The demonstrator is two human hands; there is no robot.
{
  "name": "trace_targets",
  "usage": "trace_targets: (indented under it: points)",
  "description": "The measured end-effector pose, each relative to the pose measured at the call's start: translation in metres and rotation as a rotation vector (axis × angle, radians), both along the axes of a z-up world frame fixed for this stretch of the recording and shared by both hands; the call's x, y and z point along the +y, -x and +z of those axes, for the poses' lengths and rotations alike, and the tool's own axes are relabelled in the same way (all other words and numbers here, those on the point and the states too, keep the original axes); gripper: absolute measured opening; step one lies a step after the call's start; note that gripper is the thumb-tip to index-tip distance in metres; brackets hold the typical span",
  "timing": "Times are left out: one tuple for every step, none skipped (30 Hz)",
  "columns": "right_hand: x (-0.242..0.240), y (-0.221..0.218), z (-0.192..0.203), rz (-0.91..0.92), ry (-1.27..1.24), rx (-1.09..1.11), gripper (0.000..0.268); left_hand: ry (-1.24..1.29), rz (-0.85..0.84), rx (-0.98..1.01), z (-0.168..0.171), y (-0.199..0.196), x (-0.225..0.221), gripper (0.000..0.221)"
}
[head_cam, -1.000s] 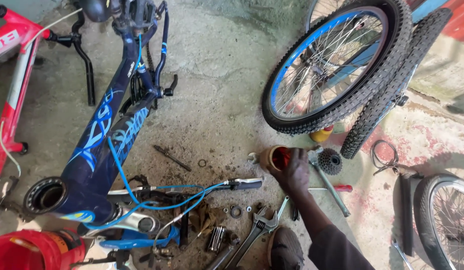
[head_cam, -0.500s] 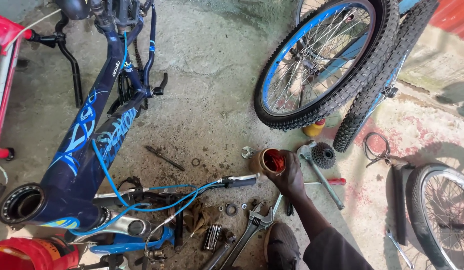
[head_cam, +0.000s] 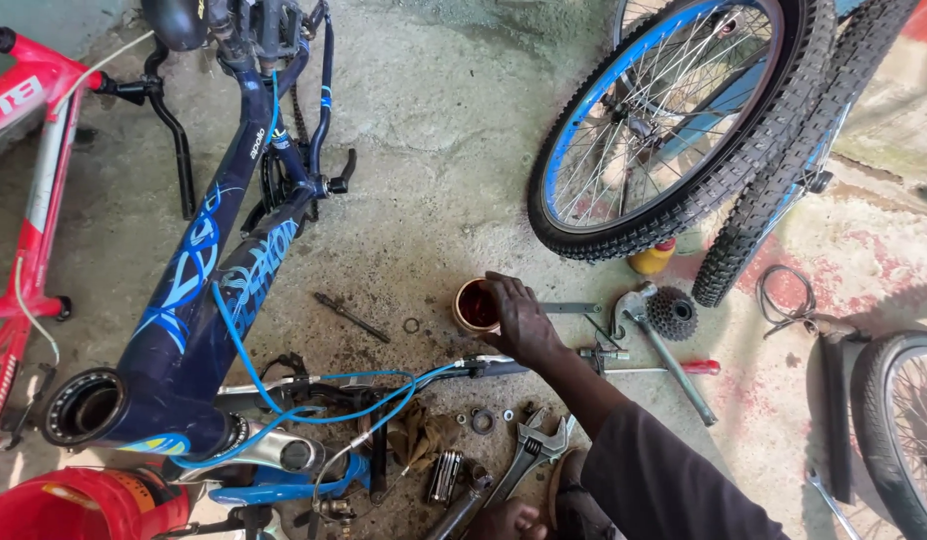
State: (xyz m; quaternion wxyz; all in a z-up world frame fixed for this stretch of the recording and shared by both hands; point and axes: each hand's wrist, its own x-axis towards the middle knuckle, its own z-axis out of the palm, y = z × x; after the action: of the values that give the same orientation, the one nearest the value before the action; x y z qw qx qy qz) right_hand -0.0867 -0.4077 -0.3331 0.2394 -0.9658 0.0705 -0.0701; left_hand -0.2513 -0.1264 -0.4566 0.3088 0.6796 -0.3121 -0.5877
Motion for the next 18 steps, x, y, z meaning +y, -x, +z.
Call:
trace_targets:
  points:
    - [-0.001,0.001,0.004,-0.001,-0.001,-0.005,0.093,-0.001,-0.001,-0.005,0.029,-0.005,-0.009,0.062]
    - [-0.002,0.003,0.008,-0.050,-0.078,-0.028,0.096,-0.001,0.131,-0.026,0.057,-0.010,-0.018,0.047]
    - [-0.001,0.006,0.011,-0.097,-0.158,-0.047,0.100,-0.004,0.265,-0.044,0.087,-0.011,-0.025,0.032]
    - [-0.001,0.009,0.028,-0.096,-0.162,-0.047,0.100,-0.007,0.267,-0.045,0.092,-0.023,-0.024,0.032]
    - [-0.001,0.015,0.043,-0.301,-0.319,0.065,0.094,0.039,0.286,-0.101,0.098,-0.031,-0.023,0.036]
    - [-0.002,0.021,0.059,-0.507,-0.473,0.180,0.089,0.085,0.304,-0.158,0.104,-0.039,-0.022,0.040]
    - [-0.007,0.031,0.049,-0.505,-0.474,0.181,0.089,0.083,0.306,-0.158,0.115,-0.048,-0.019,0.040]
    - [-0.013,0.041,0.039,-0.545,-0.465,0.017,0.079,0.021,0.357,-0.217,0.127,-0.057,-0.016,0.041]
    - [-0.018,0.053,0.028,-0.584,-0.452,-0.145,0.072,-0.042,0.406,-0.272,0.138,-0.065,-0.013,0.043]
    - [-0.013,0.064,0.027,-0.584,-0.453,-0.140,0.072,-0.046,0.407,-0.269,0.117,-0.058,-0.001,0.043]
    - [-0.008,0.073,0.026,-0.649,-0.510,-0.165,0.058,-0.086,0.446,-0.294,0.095,-0.052,0.009,0.037]
    - [-0.004,0.082,0.025,-0.714,-0.568,-0.189,0.045,-0.127,0.486,-0.320,0.074,-0.045,0.019,0.031]
    - [0.007,0.090,0.023,-0.711,-0.572,-0.182,0.045,-0.134,0.490,-0.317,0.067,-0.038,0.026,0.031]
    - [0.017,0.098,0.021,-0.709,-0.491,-0.244,0.034,-0.149,0.581,-0.383,0.061,-0.032,0.032,0.023]
    - [0.026,0.104,0.019,-0.705,-0.408,-0.310,0.023,-0.160,0.670,-0.453,0.053,-0.028,0.037,0.016]
    - [0.041,0.105,0.019,-0.702,-0.411,-0.309,0.023,-0.163,0.673,-0.454,0.061,-0.031,0.033,0.016]
    - [0.056,0.108,0.019,-0.589,-0.441,-0.312,0.012,-0.081,0.727,-0.604,0.069,-0.031,0.030,0.029]
    - [0.070,0.111,0.019,-0.475,-0.469,-0.314,0.010,0.003,0.777,-0.755,0.077,-0.033,0.026,0.042]
